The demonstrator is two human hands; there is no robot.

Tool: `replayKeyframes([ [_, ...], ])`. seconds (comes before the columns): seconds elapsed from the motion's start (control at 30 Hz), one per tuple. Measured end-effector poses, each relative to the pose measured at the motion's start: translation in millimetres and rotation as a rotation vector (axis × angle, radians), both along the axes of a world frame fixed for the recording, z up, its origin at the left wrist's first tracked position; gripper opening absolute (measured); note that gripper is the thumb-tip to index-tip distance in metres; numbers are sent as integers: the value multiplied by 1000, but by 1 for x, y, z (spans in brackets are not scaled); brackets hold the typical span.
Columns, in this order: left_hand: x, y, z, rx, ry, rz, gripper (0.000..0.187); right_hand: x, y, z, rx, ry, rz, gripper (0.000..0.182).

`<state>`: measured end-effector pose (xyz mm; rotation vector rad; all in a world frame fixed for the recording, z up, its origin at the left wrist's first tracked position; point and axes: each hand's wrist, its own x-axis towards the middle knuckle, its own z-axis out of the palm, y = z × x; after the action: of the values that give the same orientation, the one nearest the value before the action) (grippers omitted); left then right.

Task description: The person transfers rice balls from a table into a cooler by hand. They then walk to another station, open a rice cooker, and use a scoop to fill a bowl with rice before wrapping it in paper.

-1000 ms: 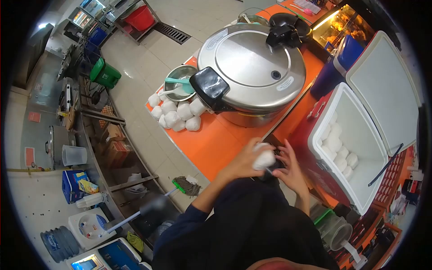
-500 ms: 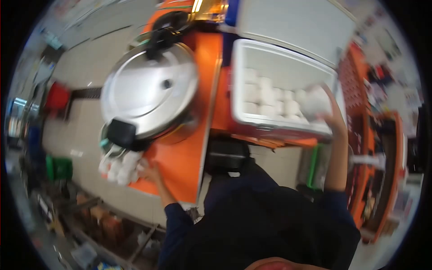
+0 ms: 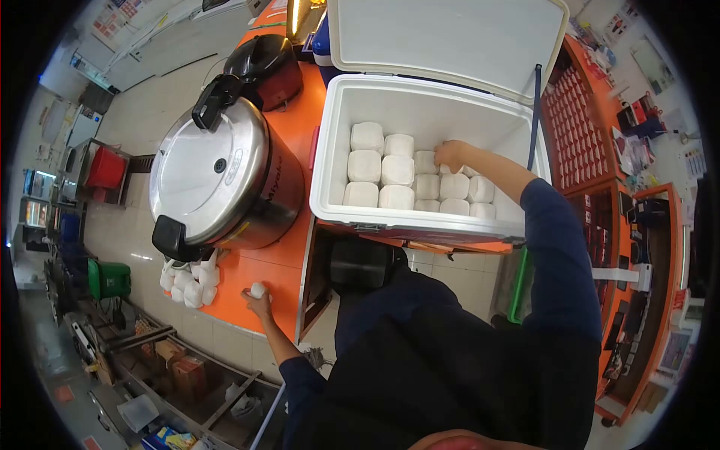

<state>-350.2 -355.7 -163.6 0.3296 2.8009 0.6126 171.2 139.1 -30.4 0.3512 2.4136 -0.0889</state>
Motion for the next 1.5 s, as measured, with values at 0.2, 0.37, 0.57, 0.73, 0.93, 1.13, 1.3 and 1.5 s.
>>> replayKeyframes([
  [0.2,103,-17,89,825,-767,57,65,25,0,-35,14,-75,60,44],
  [0.37,181,15,185,1159,-788,-126,76,33,3,-2,-99,554,61,67],
  [0.57,207,88,240,1360,-736,-384,86,28,3,6,-58,-10,-58,67],
  [0.73,248,142,282,1480,-664,-526,84,49,-3,6,-176,82,-344,60],
  [0.93,295,210,346,1062,75,-892,90,-30,-63,204,-1003,504,-755,55],
  [1.13,338,245,367,1029,197,-1103,89,-34,-100,246,-1334,916,-658,68],
  [1.3,273,202,334,1112,229,-786,63,-4,-33,145,-1031,297,-583,68],
  [1.5,215,115,297,1135,52,-186,32,0,-69,-32,-826,193,-846,76],
])
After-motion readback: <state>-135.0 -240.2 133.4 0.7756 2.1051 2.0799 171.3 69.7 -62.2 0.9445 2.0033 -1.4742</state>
